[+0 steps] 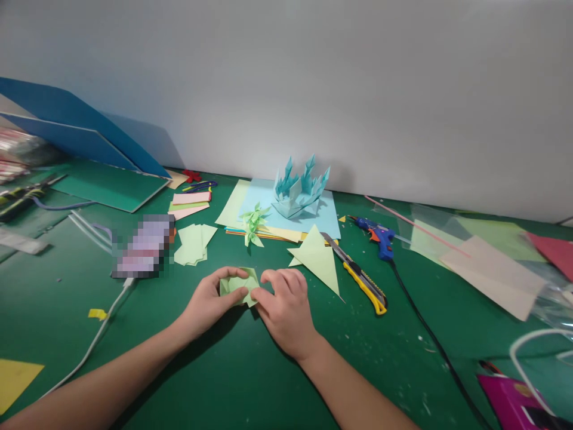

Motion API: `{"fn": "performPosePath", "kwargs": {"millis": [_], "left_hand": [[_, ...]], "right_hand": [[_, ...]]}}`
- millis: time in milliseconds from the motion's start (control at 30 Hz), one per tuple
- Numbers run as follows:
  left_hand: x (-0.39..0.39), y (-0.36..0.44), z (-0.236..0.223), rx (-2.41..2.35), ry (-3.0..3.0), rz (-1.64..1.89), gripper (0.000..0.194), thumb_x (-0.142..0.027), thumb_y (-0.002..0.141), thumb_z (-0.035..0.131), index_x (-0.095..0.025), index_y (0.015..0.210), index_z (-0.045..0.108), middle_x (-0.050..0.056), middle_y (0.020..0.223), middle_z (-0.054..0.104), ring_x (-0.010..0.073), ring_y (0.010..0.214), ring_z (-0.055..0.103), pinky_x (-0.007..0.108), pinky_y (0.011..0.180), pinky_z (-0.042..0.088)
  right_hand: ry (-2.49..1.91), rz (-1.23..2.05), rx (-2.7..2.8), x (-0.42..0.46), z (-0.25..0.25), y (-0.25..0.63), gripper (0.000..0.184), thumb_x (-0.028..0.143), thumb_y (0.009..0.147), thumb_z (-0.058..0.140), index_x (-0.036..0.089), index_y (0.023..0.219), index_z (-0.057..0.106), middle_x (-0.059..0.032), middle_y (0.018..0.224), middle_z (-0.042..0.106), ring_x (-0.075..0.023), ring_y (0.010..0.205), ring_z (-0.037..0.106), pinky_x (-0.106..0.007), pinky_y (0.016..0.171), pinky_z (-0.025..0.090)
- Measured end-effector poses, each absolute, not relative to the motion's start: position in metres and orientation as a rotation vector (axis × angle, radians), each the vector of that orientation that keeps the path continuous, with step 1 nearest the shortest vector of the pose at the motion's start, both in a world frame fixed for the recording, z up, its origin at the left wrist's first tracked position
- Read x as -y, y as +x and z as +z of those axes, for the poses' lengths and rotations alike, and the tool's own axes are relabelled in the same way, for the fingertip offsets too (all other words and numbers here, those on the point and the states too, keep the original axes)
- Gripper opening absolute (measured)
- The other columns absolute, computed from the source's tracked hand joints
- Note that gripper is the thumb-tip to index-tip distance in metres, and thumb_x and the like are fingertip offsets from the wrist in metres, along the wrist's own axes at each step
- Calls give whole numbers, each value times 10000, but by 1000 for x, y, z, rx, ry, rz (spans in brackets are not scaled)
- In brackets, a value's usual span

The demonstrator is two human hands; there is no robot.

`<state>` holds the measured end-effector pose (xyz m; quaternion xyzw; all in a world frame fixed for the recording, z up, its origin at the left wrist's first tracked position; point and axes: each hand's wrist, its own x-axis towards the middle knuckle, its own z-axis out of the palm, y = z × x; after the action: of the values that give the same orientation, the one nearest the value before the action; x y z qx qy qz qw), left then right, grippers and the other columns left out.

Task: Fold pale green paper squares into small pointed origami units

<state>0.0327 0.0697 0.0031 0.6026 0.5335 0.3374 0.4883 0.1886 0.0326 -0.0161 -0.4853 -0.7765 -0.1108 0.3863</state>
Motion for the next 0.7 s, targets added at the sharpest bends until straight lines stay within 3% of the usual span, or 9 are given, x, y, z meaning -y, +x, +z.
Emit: {"fn": "performPosePath", "kwargs": {"millis": [133, 300, 700], "left_hand": [[-69, 33, 4, -1294, 1481, 832, 184, -239, 622, 605, -192, 800, 605, 38, 915, 688, 204, 875, 616, 340, 823, 457], [-70, 32, 3, -1273, 1483, 808, 194, -247, 627, 617, -198, 815, 610, 41, 941, 688, 218, 898, 617, 359, 834, 456], [-69, 33, 8, -1297, 1452, 794, 204, -207, 598, 611, -192, 800, 629, 51, 944, 703, 233, 934, 622, 365, 876, 444]], "right_hand": [[-1235, -280, 1976, -33, -16, 189, 181, 123, 799, 531, 216, 670, 617, -46, 842, 544, -201, 851, 444, -352, 814, 340], [-1263, -276, 1991, -32, -16, 189, 186, 118, 814, 511, 239, 802, 652, -54, 894, 556, -210, 874, 449, -367, 828, 334], [-1227, -326, 1968, -33, -15, 189, 203, 141, 824, 522, 216, 652, 599, -47, 844, 534, -197, 864, 439, -360, 822, 335]]}}
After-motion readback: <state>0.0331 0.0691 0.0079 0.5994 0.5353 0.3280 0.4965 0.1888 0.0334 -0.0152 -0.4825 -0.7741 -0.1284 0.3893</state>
